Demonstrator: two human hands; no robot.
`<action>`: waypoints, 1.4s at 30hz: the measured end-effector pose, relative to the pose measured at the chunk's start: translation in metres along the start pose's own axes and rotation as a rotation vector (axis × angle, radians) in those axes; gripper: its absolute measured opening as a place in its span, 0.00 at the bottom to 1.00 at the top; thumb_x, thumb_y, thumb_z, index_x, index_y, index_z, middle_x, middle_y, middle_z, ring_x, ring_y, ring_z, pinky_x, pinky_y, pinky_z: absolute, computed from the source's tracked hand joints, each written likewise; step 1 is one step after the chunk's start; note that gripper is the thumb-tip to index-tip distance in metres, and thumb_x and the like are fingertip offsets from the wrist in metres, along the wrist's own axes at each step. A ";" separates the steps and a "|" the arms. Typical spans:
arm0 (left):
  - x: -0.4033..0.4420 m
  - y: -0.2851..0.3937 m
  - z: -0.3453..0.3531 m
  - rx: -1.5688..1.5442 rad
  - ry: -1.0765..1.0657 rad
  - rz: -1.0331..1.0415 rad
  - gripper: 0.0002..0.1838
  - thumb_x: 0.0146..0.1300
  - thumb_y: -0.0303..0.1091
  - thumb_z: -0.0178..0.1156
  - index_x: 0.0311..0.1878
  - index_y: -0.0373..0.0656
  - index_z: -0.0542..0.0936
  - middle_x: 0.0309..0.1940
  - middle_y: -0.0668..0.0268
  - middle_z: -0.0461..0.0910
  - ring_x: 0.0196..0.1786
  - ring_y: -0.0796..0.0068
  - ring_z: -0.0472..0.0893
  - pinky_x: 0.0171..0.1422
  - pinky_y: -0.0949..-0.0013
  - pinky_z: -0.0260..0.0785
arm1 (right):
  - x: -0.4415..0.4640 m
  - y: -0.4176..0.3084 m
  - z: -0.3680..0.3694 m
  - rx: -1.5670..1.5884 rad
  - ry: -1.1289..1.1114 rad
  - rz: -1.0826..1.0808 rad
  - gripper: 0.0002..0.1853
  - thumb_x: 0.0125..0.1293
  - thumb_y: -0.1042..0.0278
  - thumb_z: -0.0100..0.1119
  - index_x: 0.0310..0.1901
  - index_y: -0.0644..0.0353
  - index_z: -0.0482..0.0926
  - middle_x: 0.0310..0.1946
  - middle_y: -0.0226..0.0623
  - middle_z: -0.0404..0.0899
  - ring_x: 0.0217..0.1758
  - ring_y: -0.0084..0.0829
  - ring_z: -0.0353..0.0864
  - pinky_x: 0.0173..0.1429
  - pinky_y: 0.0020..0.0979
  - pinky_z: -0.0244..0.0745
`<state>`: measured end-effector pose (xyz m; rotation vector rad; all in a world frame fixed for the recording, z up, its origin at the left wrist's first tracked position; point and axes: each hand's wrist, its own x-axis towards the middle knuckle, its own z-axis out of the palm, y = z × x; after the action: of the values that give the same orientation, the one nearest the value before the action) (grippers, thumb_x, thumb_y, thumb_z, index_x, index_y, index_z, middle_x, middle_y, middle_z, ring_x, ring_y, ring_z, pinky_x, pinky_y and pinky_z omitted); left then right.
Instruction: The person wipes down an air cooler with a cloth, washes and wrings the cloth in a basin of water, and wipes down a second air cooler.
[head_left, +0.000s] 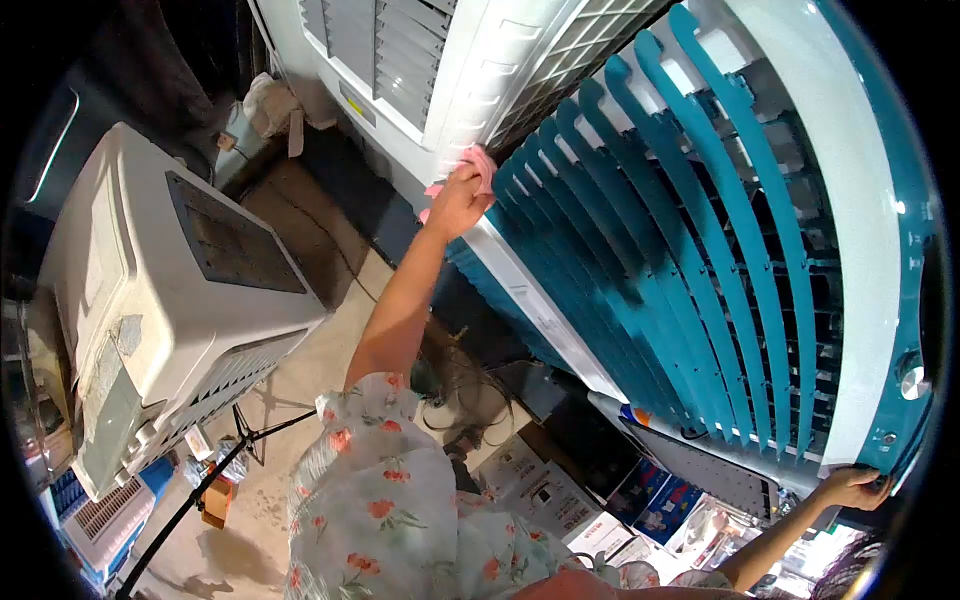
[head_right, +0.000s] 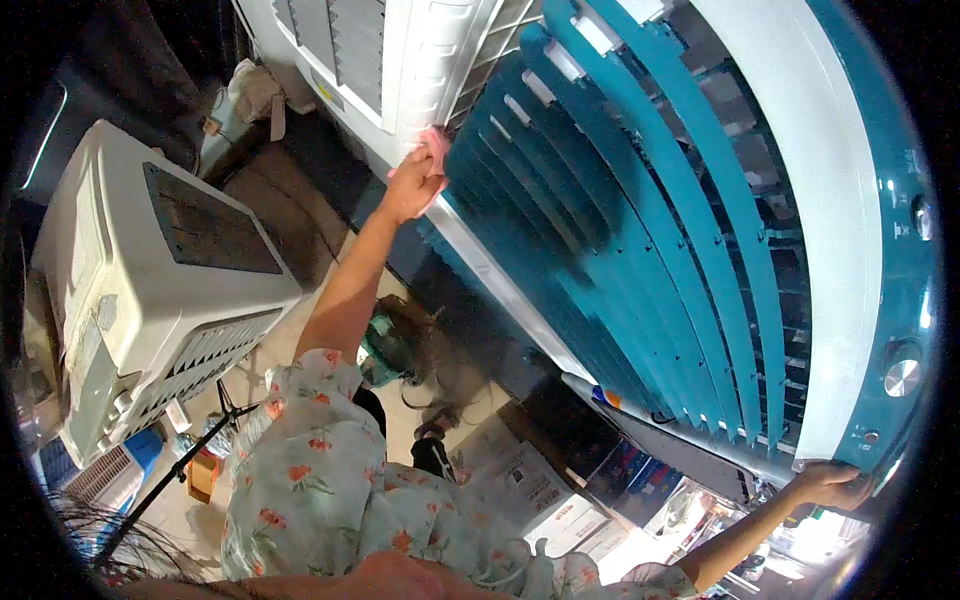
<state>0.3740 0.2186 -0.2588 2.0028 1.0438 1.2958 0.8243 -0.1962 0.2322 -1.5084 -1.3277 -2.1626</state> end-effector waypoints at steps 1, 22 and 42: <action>-0.009 -0.001 0.006 -0.056 0.045 -0.053 0.09 0.51 0.30 0.53 0.34 0.36 0.78 0.43 0.54 0.73 0.49 0.52 0.71 0.55 0.58 0.63 | -0.001 0.005 0.001 -0.009 -0.008 -0.013 0.39 0.66 0.37 0.33 0.29 0.75 0.75 0.30 0.56 0.78 0.37 0.52 0.78 0.44 0.51 0.72; -0.044 0.051 0.017 0.068 0.137 -0.377 0.08 0.52 0.30 0.55 0.29 0.34 0.75 0.40 0.53 0.70 0.44 0.51 0.72 0.46 0.56 0.66 | 0.008 -0.039 -0.009 0.056 0.011 0.076 0.35 0.66 0.38 0.37 0.44 0.72 0.73 0.45 0.54 0.72 0.51 0.49 0.72 0.53 0.51 0.68; -0.053 0.013 0.064 -0.774 0.270 -0.842 0.09 0.64 0.30 0.47 0.43 0.34 0.68 0.33 0.59 0.76 0.36 0.70 0.75 0.40 0.65 0.68 | 0.002 -0.025 -0.005 0.083 0.019 0.108 0.39 0.63 0.34 0.38 0.41 0.72 0.75 0.45 0.56 0.73 0.50 0.49 0.73 0.53 0.54 0.68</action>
<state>0.4237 0.1654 -0.3008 0.6996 1.0860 1.2104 0.8057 -0.1848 0.2195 -1.4892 -1.2818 -2.0255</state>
